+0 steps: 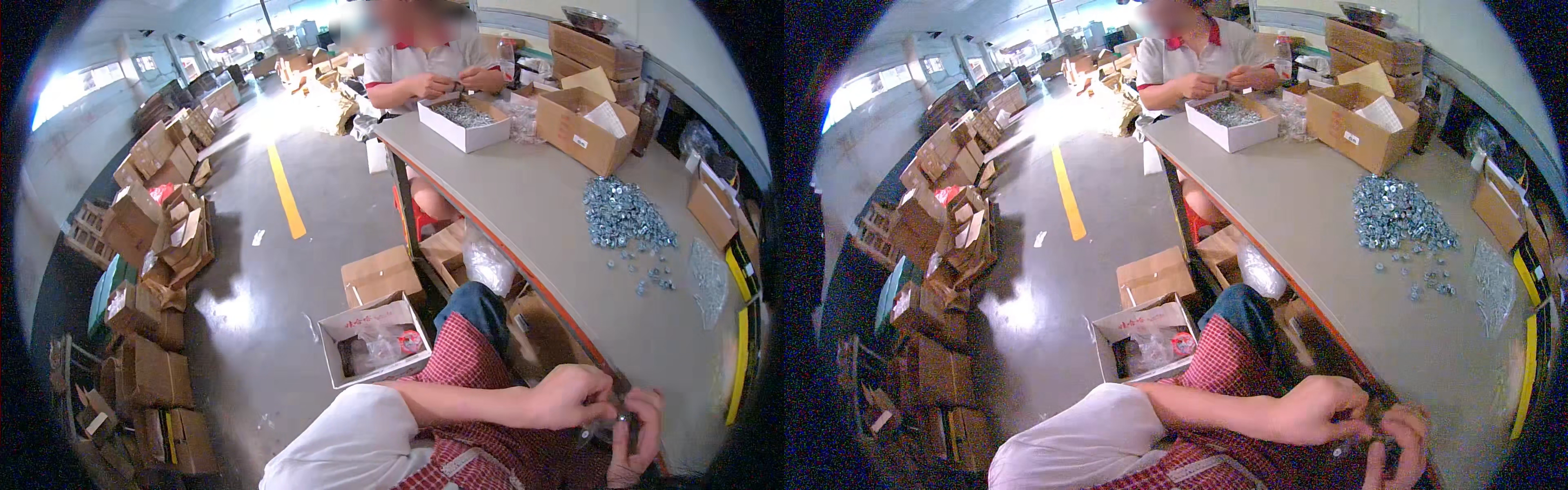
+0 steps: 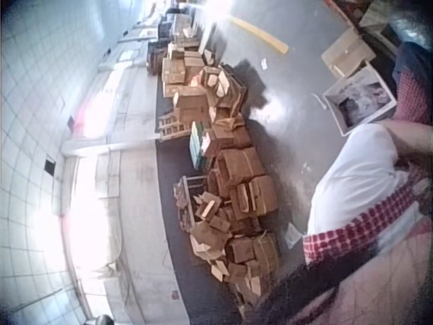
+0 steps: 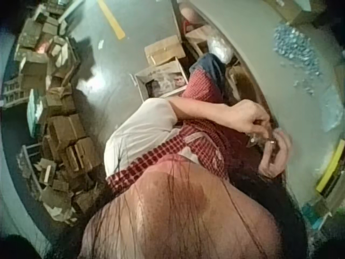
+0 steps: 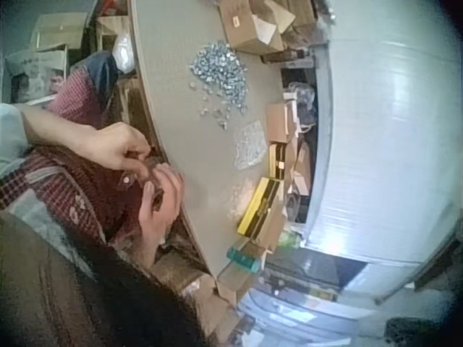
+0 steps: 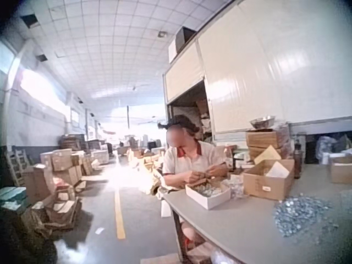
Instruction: Picking small metal hardware components and placing them into small plastic zip bags for packaging.
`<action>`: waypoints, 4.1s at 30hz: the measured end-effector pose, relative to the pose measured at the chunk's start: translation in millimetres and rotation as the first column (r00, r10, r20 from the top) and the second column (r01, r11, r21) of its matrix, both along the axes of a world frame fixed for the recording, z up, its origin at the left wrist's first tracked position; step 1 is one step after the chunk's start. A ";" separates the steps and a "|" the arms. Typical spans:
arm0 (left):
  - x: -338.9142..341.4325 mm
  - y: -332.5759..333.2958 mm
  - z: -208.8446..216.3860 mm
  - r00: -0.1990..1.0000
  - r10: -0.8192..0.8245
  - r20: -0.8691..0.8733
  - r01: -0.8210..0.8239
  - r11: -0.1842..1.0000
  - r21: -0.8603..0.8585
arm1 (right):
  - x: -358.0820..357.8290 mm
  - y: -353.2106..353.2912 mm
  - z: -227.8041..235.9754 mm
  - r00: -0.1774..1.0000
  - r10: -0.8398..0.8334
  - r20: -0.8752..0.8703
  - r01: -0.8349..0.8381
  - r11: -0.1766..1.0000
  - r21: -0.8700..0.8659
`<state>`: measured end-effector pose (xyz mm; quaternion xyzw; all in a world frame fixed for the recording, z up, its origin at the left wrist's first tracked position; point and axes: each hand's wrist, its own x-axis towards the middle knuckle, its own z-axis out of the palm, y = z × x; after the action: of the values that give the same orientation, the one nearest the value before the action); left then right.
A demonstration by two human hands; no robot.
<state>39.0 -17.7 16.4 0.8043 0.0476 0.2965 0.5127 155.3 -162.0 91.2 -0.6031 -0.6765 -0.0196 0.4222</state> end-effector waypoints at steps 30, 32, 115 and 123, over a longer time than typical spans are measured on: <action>-5.7 30.4 -2.8 0.955 -0.236 -0.181 0.196 0.958 -0.211 | -14.7 11.6 -20.5 0.854 -0.213 0.475 0.296 0.949 -0.107; -9.0 28.9 -3.2 0.909 -0.336 -0.246 0.242 0.908 -0.343 | -17.6 9.4 -16.5 0.886 -0.177 0.430 0.257 0.957 -0.136; 76.3 -65.1 -139.0 0.984 -0.015 -0.179 -0.025 0.976 -0.217 | 120.4 4.7 -70.4 0.893 -0.185 -0.410 0.040 0.940 -0.338; 73.2 -70.7 -137.8 0.970 -0.099 -0.224 -0.006 0.905 -0.424 | 136.1 38.2 -75.8 0.970 -0.225 -0.091 0.183 0.925 -0.333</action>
<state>112.3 -88.4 -121.4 0.7052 0.1528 0.1675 0.6718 291.5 -123.8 15.4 -0.7312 -0.5756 0.0859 0.3558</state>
